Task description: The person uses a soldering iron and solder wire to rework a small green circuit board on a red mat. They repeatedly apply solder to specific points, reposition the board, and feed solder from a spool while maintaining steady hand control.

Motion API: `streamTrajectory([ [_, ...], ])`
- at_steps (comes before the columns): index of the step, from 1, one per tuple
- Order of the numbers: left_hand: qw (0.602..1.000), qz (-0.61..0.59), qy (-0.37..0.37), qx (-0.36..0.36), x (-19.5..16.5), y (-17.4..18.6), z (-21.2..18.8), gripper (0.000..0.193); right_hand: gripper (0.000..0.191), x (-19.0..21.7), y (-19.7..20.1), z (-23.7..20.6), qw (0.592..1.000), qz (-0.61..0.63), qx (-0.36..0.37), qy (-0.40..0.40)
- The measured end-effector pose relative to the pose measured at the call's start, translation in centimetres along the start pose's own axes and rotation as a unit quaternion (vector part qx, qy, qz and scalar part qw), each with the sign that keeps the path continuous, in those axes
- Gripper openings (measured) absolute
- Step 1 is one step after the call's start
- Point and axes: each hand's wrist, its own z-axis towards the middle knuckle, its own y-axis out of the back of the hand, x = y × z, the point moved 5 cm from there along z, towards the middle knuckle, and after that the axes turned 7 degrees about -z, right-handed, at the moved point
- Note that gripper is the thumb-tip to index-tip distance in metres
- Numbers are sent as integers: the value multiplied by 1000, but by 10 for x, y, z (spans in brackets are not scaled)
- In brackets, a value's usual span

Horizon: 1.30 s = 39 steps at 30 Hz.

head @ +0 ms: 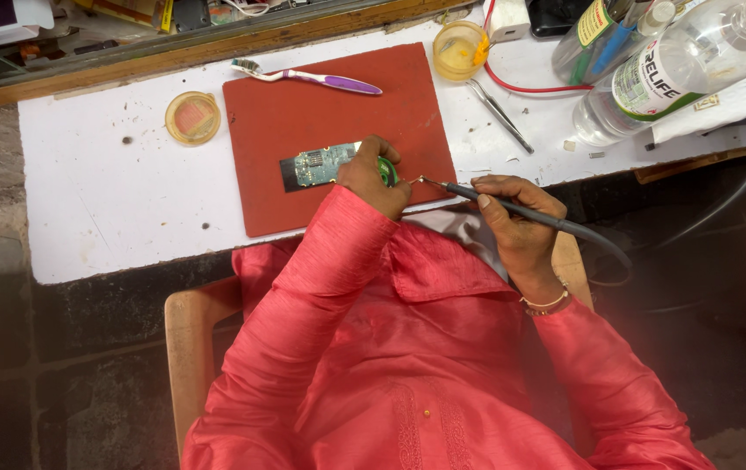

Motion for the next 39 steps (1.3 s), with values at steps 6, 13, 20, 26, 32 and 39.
streamTrajectory([
  [6, 1000, -11, -3, 5, -2, 0, -2, 36, 9, 1, -2, 0, 1000, 0, -6, 1],
  [13, 1000, -13, -28, 5, 5, -1, 2, 37, 10, -1, -3, 0, 1000, 6, -8, -14],
  [20, 998, -10, -63, 7, 8, 0, 4, 38, 10, -4, -4, -1, 999, 22, -8, -29],
  [26, 999, -5, -22, 32, 9, 1, 2, 38, 9, -4, -5, 0, 999, 36, -4, -35],
  [32, 999, -17, -32, 40, 9, 2, 2, 37, 9, -3, -8, 0, 999, 34, -2, -30],
  [39, 993, -60, -100, -21, 6, 5, -2, 37, 9, -2, -8, -1, 999, 29, -2, -27],
])
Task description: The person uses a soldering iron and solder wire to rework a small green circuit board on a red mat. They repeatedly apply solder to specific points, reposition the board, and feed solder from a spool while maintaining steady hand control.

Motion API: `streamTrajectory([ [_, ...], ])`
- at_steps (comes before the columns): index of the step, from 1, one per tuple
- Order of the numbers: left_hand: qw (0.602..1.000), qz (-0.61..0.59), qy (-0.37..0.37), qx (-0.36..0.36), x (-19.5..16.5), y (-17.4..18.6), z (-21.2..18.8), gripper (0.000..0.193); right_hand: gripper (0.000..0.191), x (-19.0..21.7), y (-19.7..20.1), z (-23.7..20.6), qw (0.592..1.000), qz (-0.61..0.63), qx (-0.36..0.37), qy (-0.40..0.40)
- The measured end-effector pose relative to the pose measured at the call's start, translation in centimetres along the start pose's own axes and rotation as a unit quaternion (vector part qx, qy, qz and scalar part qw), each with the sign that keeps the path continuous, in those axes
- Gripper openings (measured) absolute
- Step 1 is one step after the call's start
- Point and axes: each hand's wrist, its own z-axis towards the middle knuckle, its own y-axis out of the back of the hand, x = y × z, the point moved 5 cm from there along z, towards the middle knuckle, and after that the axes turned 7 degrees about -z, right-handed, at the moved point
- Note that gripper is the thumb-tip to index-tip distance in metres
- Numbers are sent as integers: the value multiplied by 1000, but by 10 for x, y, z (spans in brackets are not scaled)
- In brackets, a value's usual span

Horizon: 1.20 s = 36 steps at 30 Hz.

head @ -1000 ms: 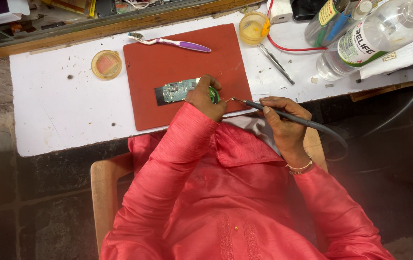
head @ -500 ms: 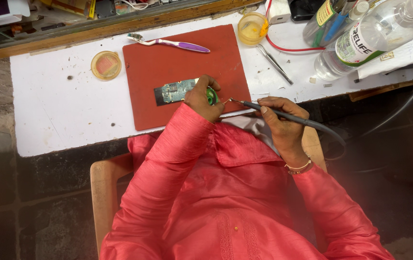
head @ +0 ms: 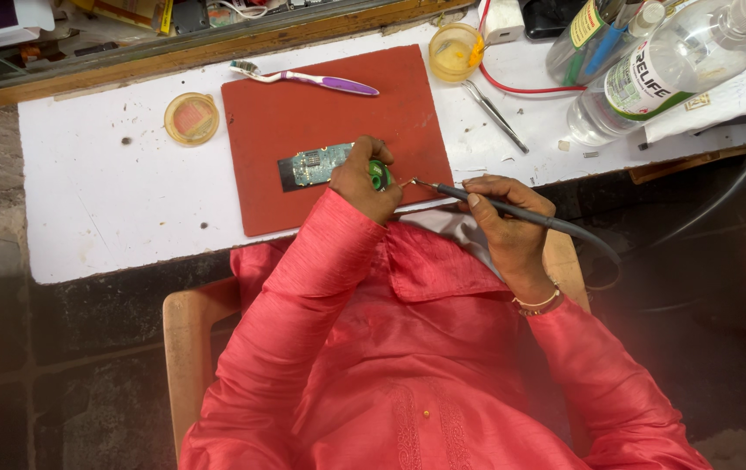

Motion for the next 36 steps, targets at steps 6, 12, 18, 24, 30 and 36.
streamTrajectory([
  [6, 999, -28, 10, -25, -2, -1, -1, 32, 10, 1, 0, -1, 1000, 7, -1, 5],
  [12, 997, -53, 55, -23, -5, -1, -1, 26, 10, 4, -1, 0, 1000, 4, 1, 11],
  [18, 999, -15, 30, 4, -9, 1, -2, 29, 10, 5, -2, 0, 1000, 12, -3, -5],
  [24, 999, -22, 8, 33, -10, -3, 0, 37, 9, 6, -2, 2, 1000, 2, -1, 4],
  [30, 1000, -8, 5, 13, -11, -4, 0, 29, 9, 5, -2, 2, 1000, 16, -1, 1],
  [36, 1000, 3, 5, 7, -12, -5, 0, 28, 10, 4, -1, 2, 999, 41, -12, -16],
])
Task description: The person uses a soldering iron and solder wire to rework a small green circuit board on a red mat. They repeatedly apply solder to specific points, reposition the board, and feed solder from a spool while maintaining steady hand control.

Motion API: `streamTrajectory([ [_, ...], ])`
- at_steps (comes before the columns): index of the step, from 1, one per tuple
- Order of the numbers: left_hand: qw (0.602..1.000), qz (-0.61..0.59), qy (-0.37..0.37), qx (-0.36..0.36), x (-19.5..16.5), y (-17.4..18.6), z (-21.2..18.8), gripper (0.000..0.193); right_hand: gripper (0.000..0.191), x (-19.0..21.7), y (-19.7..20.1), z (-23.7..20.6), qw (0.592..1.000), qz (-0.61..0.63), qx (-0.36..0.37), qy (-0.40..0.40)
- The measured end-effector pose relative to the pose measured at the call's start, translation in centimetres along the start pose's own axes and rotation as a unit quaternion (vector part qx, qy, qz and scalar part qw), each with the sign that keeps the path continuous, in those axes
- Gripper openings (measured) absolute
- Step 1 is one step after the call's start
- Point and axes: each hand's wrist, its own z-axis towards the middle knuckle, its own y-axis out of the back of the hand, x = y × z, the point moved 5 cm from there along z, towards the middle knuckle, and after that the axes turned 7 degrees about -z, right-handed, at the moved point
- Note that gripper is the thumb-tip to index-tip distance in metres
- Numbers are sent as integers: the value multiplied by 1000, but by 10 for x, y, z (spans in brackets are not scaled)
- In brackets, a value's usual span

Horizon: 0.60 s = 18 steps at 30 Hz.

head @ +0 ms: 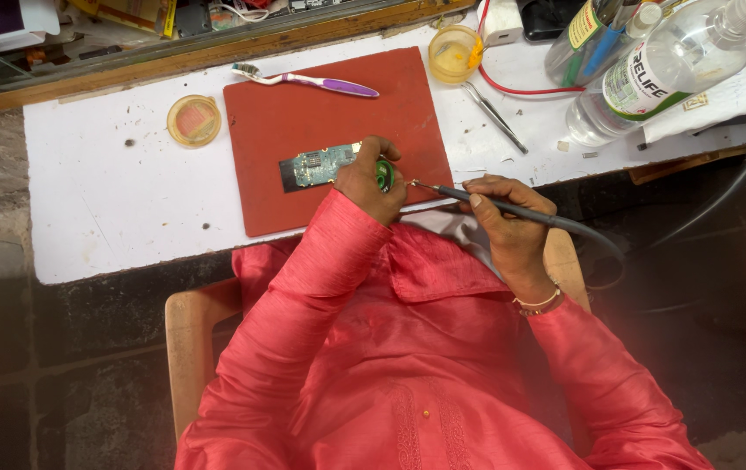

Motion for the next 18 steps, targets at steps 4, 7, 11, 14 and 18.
streamTrajectory([
  [4, 1000, 8, -5, -9, 0, 0, 0, 28, 9, -1, 2, -1, 1000, 13, -8, -3],
  [7, 1000, 7, 5, -6, 2, 0, -1, 29, 9, -1, 1, -1, 1000, 2, 3, 4],
  [11, 1000, 6, -24, -13, 0, 0, -1, 30, 10, 0, 1, -2, 1000, -15, 10, 15],
  [14, 1000, 3, -18, -11, 0, 1, -1, 30, 10, 2, 0, -2, 999, -24, 16, 24],
  [18, 1000, -4, -11, -7, -1, 3, 0, 31, 9, 5, -2, -1, 998, -42, 25, 44],
])
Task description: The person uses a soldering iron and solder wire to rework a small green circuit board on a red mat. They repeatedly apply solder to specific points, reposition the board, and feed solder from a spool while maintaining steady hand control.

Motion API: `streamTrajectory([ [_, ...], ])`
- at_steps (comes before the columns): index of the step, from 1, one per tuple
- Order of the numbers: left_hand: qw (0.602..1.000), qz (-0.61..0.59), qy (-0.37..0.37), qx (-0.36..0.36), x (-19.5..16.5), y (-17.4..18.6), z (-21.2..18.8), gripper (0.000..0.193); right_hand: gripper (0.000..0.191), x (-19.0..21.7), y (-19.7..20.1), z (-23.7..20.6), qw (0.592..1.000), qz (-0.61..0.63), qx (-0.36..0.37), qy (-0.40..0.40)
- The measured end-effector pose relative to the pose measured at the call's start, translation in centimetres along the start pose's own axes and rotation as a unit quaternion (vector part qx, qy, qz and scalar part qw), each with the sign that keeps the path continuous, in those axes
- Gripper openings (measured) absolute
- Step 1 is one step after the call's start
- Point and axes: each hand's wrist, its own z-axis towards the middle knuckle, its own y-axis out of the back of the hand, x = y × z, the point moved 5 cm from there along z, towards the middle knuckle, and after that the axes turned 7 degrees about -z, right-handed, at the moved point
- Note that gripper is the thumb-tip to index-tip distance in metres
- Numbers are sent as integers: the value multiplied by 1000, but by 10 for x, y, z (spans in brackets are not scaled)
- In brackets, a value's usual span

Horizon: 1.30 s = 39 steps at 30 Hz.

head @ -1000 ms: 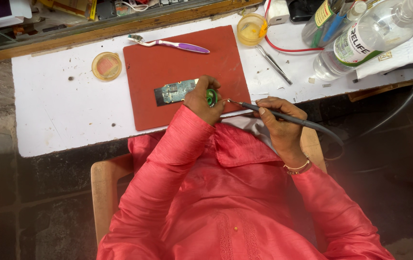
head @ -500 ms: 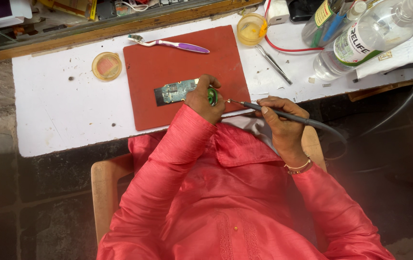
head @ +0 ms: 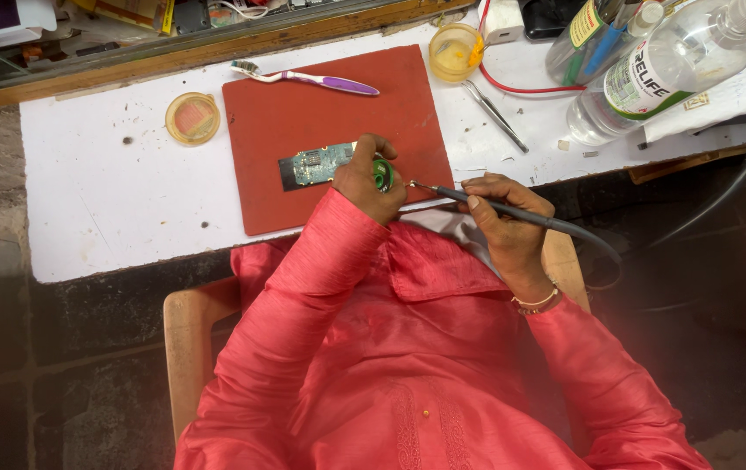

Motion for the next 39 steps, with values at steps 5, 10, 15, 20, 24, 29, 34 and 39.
streamTrajectory([
  [5, 1000, -15, -6, -3, -1, 1, 1, 33, 9, 3, -1, 1, 1000, -20, 4, 20],
  [10, 999, -6, -40, -9, -6, -1, 3, 32, 9, 4, 0, 2, 996, -90, -13, 18],
  [15, 999, -11, -28, 11, -6, -1, 7, 31, 12, -3, 0, 0, 997, 61, -29, -26],
  [20, 999, 2, -35, 31, -8, -1, 8, 30, 11, -6, 2, 0, 996, 72, -35, -32],
  [24, 999, 14, -26, 41, -9, -2, 7, 30, 9, 1, 2, -1, 999, -43, -15, 24],
  [29, 999, 14, -10, 46, -10, -2, 8, 30, 7, 5, 0, 1, 997, -69, -11, 41],
  [34, 998, -29, -40, 32, -14, 0, 11, 32, 8, 6, -2, 3, 999, -39, -17, 16],
  [39, 996, -93, 1, 14, -17, 7, 10, 32, 8, 10, -3, 4, 999, -27, -20, 3],
])
